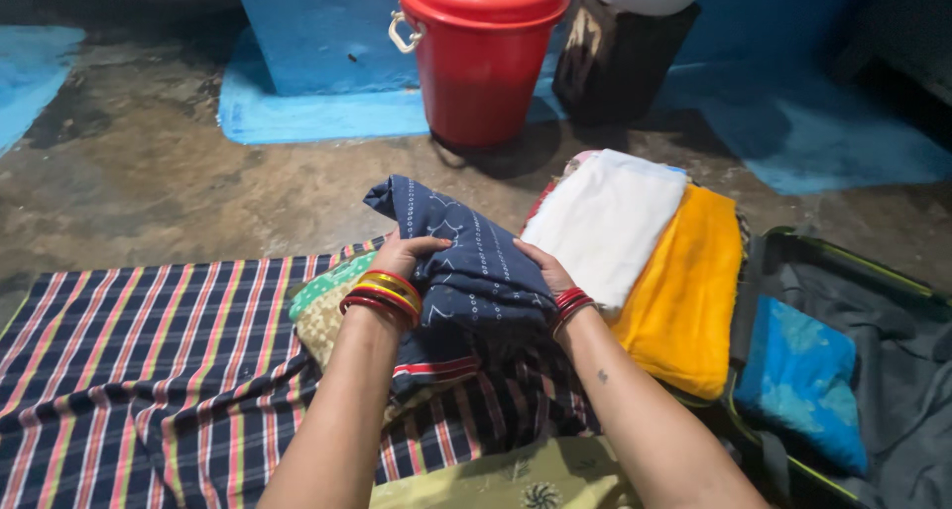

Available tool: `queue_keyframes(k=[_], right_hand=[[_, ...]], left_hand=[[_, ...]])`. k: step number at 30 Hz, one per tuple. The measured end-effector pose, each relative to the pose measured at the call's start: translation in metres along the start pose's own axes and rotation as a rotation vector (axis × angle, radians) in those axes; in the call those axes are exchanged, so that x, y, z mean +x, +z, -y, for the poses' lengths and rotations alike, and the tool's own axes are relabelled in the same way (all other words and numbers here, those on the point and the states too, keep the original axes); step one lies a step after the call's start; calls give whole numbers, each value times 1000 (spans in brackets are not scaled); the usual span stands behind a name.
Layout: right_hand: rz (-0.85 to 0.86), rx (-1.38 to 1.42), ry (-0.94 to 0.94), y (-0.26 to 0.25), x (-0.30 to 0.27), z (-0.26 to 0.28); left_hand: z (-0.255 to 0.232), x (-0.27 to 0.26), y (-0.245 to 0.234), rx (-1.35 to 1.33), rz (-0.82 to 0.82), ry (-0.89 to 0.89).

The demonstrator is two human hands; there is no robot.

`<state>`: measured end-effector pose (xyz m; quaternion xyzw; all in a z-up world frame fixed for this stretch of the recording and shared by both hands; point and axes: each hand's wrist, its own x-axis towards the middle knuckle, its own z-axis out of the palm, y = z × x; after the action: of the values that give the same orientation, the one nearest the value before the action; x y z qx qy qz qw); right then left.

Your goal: The person folds several pieces of clothing on a mat and places them into an open suitcase. The person then secures the clothes with the suitcase's internal straps.

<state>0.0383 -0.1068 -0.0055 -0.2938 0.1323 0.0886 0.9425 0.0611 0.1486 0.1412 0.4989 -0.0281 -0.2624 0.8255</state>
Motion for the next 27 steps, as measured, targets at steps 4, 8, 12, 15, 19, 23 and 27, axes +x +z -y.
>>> queue_keyframes(k=[4, 8, 12, 15, 19, 23, 27], right_hand=[[8, -12, -21, 1, -17, 36], [23, -56, -110, 7, -45, 88], [119, -276, -430, 11, -89, 145], [121, -171, -414, -4, -124, 188], [-59, -295, -626, -75, -142, 211], [-640, -512, -470, -188, -125, 178], [-610, -449, -573, -271, -106, 149]], left_hand=[[-1, 4, 22, -64, 37, -46], [9, 27, 48, -58, 99, -43], [31, 74, 90, -76, 286, -36], [60, 122, 132, 17, 424, 118], [136, 185, 169, 19, 450, 75], [258, 227, 166, -16, 308, -121], [341, 255, 127, 224, 108, -132]])
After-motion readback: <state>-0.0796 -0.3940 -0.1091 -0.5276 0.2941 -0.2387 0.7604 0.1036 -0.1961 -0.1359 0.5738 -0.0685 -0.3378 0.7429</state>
